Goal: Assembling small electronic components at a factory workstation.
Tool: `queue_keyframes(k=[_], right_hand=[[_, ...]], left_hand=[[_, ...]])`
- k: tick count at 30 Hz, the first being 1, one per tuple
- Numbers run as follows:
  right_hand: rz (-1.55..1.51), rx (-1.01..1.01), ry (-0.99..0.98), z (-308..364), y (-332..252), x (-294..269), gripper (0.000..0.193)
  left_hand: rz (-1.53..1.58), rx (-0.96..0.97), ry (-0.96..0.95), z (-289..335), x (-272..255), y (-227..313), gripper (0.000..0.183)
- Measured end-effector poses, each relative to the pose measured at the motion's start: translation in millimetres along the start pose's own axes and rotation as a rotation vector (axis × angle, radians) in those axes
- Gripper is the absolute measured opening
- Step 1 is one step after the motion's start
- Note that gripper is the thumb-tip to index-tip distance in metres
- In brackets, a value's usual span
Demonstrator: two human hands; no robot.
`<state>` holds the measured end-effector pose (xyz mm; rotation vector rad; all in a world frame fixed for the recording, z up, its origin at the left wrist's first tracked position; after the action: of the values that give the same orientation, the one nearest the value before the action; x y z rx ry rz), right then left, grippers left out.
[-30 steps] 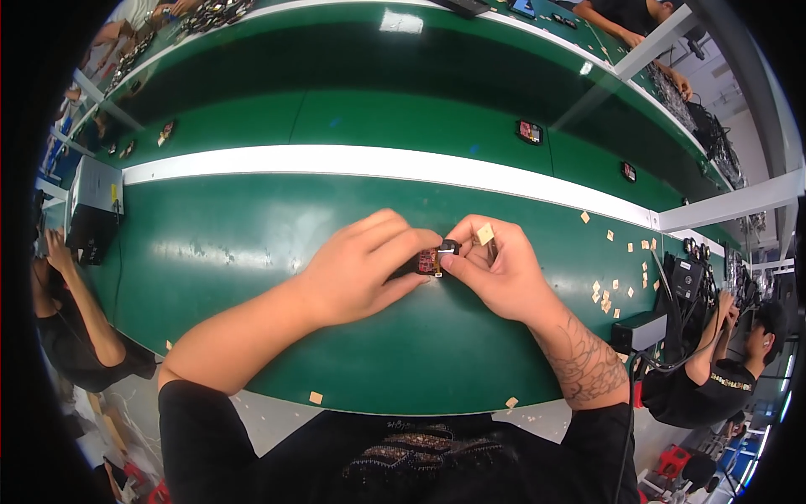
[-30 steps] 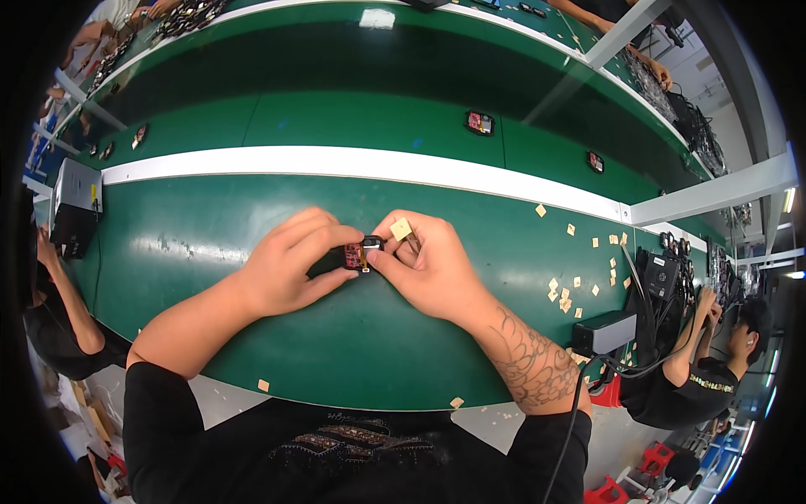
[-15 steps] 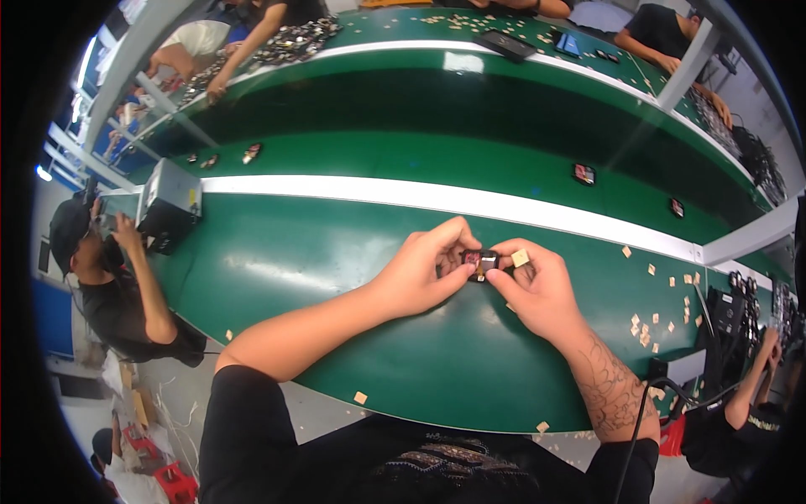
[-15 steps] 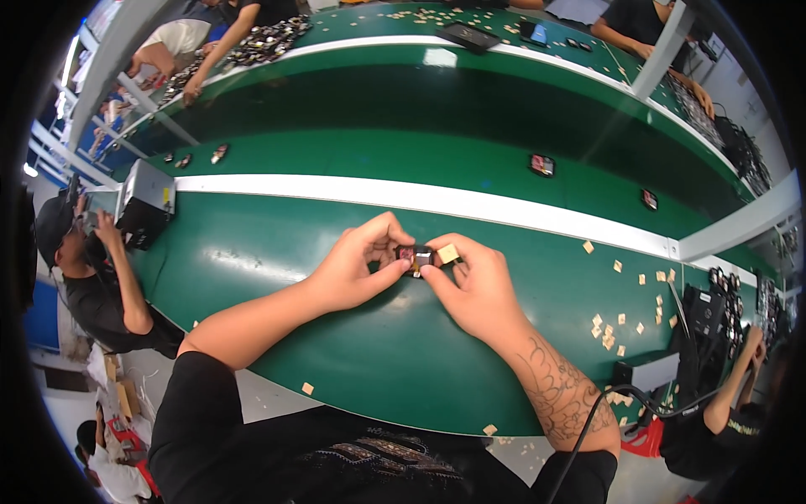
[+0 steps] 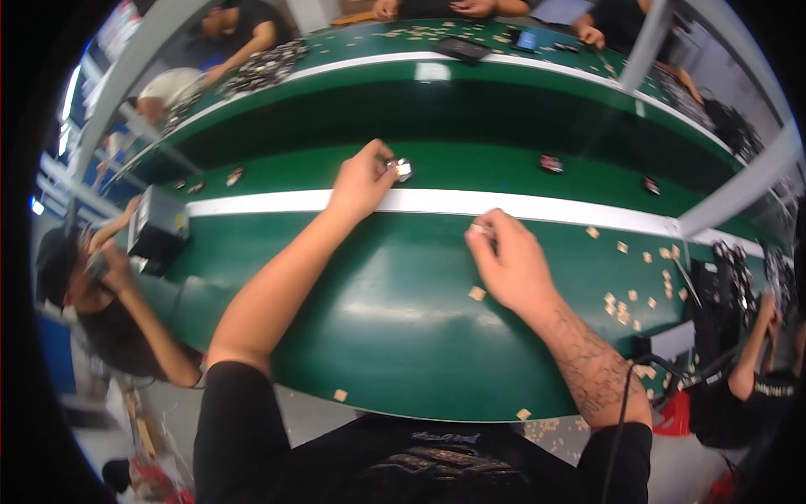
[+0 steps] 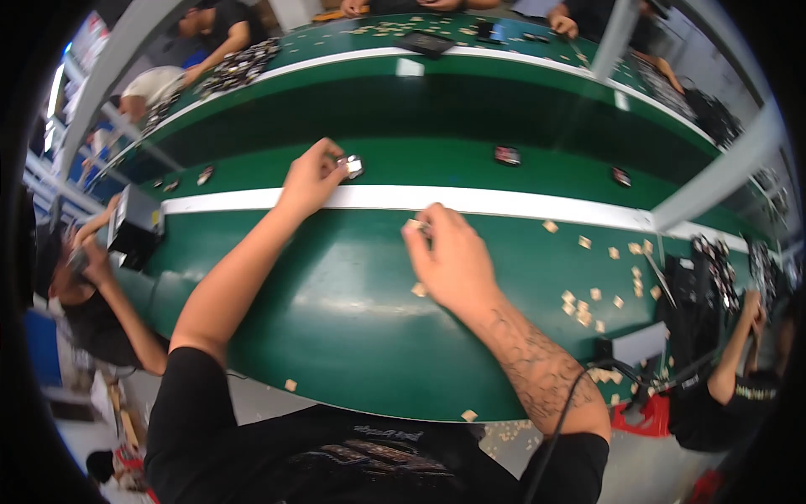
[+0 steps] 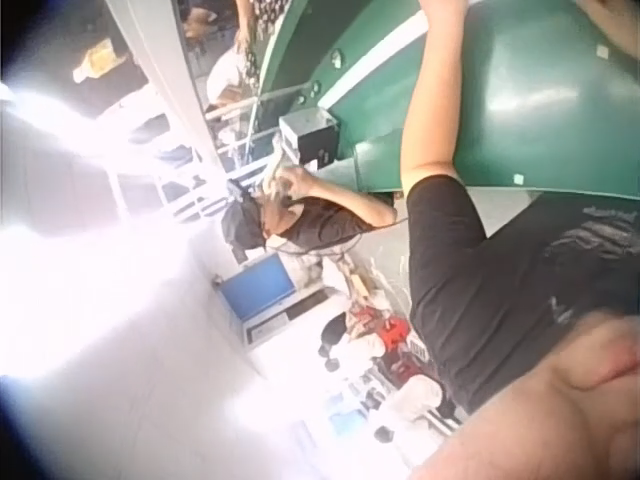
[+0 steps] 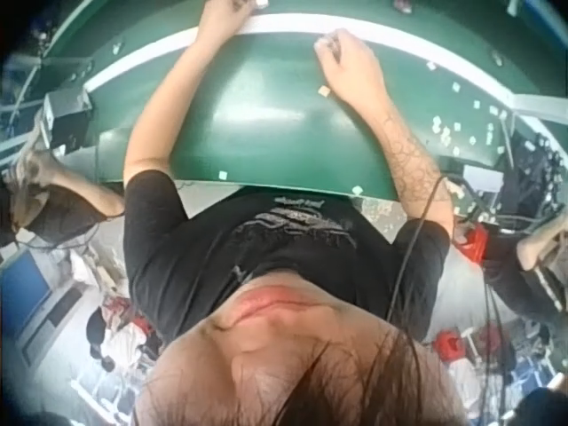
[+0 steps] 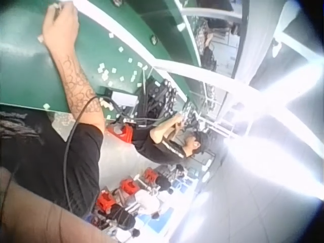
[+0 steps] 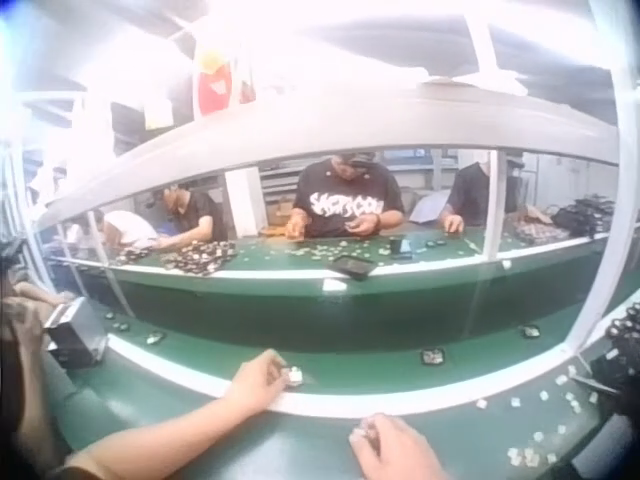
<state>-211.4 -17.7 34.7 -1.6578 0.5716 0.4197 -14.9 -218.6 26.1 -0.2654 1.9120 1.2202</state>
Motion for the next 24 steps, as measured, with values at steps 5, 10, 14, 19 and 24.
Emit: queue_keyframes(k=[5, 10, 14, 19, 24], right_hand=[[0.038, -0.040, -0.017, 9, 7, -10, 0.012], [-0.061, -0.065, -0.059, 4, -5, -8, 0.014], [0.012, -0.045, -0.156, -4, -6, 5, 0.014], [0.002, -0.093, -0.079, 0, -2, 5, 0.013], [0.002, -0.145, 0.017, 6, -3, -9, 0.012]], left_hand=[[-0.198, -0.008, -0.018, -20, -2, -17, 0.033], [-0.520, -0.078, 0.126, -5, -89, -95, 0.048], [-0.836, -0.394, 0.446, 32, -175, -178, 0.054], [-0.652, -0.728, 0.370, 28, -185, -238, 0.054], [-0.985, -0.411, 0.218, -2, -140, -174, 0.051]])
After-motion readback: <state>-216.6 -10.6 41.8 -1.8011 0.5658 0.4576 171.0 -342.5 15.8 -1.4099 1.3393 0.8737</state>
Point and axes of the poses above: each hand's wrist, its own z-axis away from the middle knuckle, its own x-axis out of the palm, y = z × x, the point moved 9 cm from there along -z, towards the middle knuckle, and after that the axes turned 9 degrees about -y, right-handed, at the moved point
